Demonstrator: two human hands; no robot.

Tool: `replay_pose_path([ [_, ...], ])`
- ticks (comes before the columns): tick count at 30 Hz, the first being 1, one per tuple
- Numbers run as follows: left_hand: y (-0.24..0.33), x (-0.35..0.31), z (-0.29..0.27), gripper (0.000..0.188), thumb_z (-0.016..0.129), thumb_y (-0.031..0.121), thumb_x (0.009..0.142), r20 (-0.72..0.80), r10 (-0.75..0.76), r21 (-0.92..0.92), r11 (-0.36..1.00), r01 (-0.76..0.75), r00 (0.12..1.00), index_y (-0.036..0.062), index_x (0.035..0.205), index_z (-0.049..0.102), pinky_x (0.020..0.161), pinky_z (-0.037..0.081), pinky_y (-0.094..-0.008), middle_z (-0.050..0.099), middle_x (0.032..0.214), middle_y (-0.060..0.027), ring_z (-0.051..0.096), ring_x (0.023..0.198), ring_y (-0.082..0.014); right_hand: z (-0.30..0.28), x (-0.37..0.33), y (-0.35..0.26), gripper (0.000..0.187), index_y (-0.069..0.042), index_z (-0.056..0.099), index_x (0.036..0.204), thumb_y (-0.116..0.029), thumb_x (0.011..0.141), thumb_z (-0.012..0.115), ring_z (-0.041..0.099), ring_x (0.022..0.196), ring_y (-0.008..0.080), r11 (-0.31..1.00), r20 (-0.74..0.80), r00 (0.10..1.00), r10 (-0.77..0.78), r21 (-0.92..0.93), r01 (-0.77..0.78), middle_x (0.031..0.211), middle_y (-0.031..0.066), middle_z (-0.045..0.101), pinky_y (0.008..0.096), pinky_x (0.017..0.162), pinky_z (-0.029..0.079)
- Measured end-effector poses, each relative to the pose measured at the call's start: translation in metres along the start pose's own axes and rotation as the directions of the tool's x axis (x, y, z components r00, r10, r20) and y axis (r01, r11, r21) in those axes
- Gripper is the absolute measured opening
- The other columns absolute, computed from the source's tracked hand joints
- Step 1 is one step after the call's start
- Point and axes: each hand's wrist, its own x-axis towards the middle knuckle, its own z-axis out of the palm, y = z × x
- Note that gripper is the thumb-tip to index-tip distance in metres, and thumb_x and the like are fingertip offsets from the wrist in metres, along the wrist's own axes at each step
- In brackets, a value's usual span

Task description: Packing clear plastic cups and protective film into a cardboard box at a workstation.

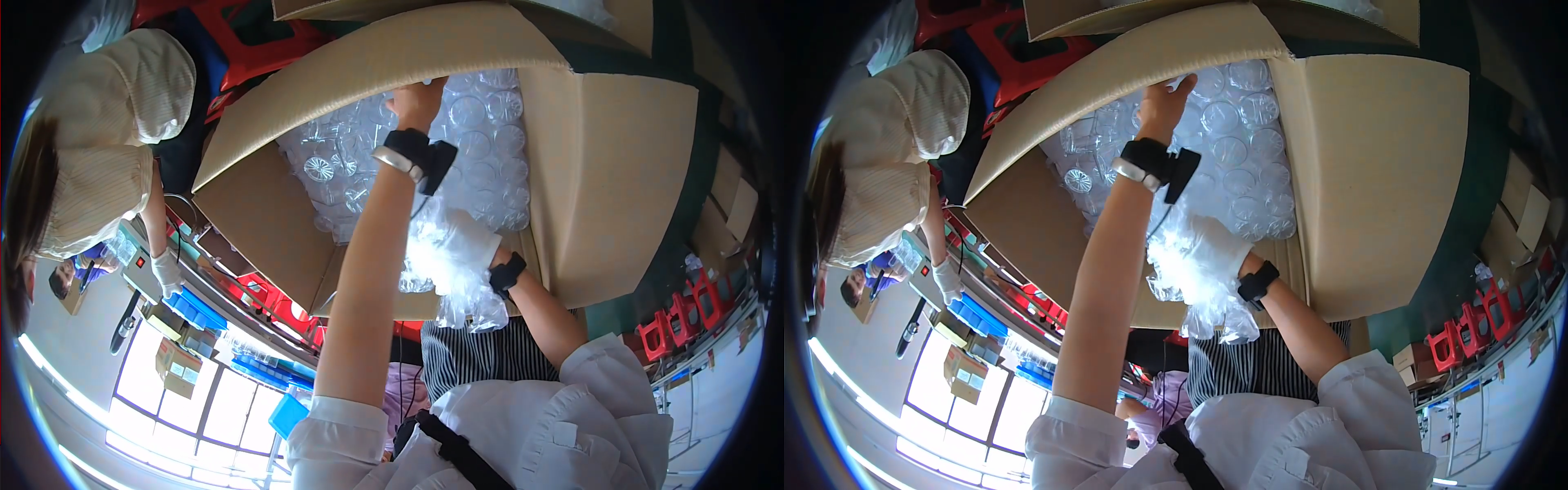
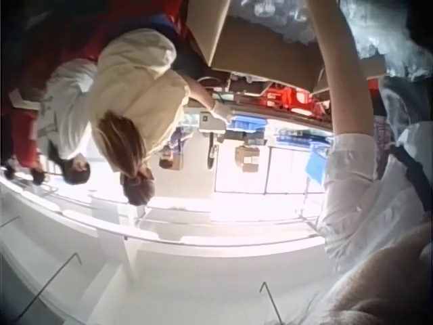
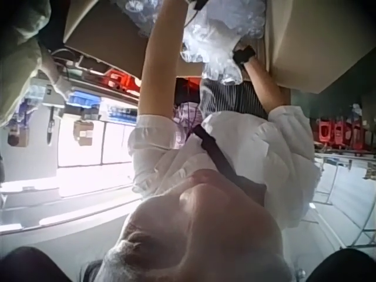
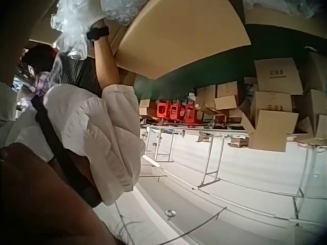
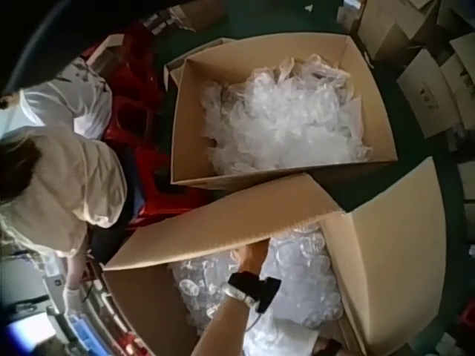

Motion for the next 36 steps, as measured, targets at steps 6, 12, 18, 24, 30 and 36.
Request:
replay_pose_path([
  [6,0.004,0.007,0.037,0.013,0.062,0.007,0.075,-0.007,-0.327,-0.477,0.832,0.284,0.945,0.0040,0.087,0.062,0.070,0.043,-0.0265,0.064,0.086,-0.0054,0.059,0.080,-0.0172,0.006,-0.011,0.013,0.018,-0.004,0.059,0.082,-0.019,0.072,0.060,0.056,0.074,0.0334,0.979,0.123,0.972,0.201,-0.039,-0.198,0.080,0.0154,0.059,0.0404,0.063,0.043],
  [12,-0.012,-0.015,0.014,0.008,0.061,0.003,0.075,-0.153,-0.216,-0.635,0.769,0.072,0.964,0.0004,0.082,0.060,0.062,0.043,-0.0248,0.062,0.078,-0.0036,0.055,0.070,-0.0114,-0.013,-0.010,-0.009,0.016,-0.002,0.058,0.084,-0.012,0.072,0.061,0.055,0.069,0.0315,0.993,-0.197,0.979,0.049,-0.095,-0.069,0.080,0.0148,0.058,0.0371,0.062,0.044],
  [18,-0.025,-0.032,-0.072,0.006,0.059,0.002,0.076,-0.220,0.014,-0.341,0.936,-0.090,0.975,-0.0005,0.081,0.059,0.057,0.043,-0.0227,0.060,0.077,-0.0038,0.054,0.067,-0.0089,-0.024,0.011,-0.051,0.025,-0.002,0.057,0.090,-0.009,0.067,0.065,0.056,0.070,0.0330,0.986,-0.269,0.963,-0.021,-0.164,-0.025,0.081,0.0158,0.058,0.0385,0.063,0.045],
  [24,-0.019,-0.054,-0.122,0.009,0.053,-0.002,0.075,0.038,0.176,-0.480,0.867,-0.137,0.984,0.0003,0.083,0.057,0.066,0.045,-0.0288,0.059,0.080,-0.0111,0.059,0.073,-0.0233,-0.031,0.035,-0.043,0.031,-0.002,0.056,0.095,-0.008,0.067,0.066,0.056,0.073,0.0341,0.940,-0.392,0.898,-0.200,-0.336,0.062,0.086,0.0156,0.058,0.0377,0.065,0.045],
  [30,-0.005,-0.065,-0.154,0.015,0.050,-0.007,0.076,0.196,0.359,-0.310,0.906,-0.290,0.912,0.0006,0.088,0.057,0.067,0.045,-0.0265,0.059,0.083,-0.0087,0.059,0.076,-0.0196,-0.042,0.089,-0.048,0.032,-0.002,0.056,0.099,-0.012,0.070,0.064,0.056,0.076,0.0336,0.975,-0.174,0.984,-0.050,-0.222,0.011,0.088,0.0135,0.059,0.0348,0.068,0.046],
  [36,0.029,-0.053,-0.175,0.014,0.053,-0.001,0.079,0.165,0.255,-0.469,0.870,-0.152,0.953,-0.0009,0.093,0.057,0.072,0.046,-0.0255,0.062,0.087,-0.0081,0.060,0.081,-0.0184,-0.030,0.071,-0.054,0.030,-0.003,0.057,0.098,-0.018,0.072,0.061,0.054,0.082,0.0325,0.929,-0.286,0.906,-0.313,0.108,0.355,0.090,0.0144,0.059,0.0350,0.072,0.044],
])
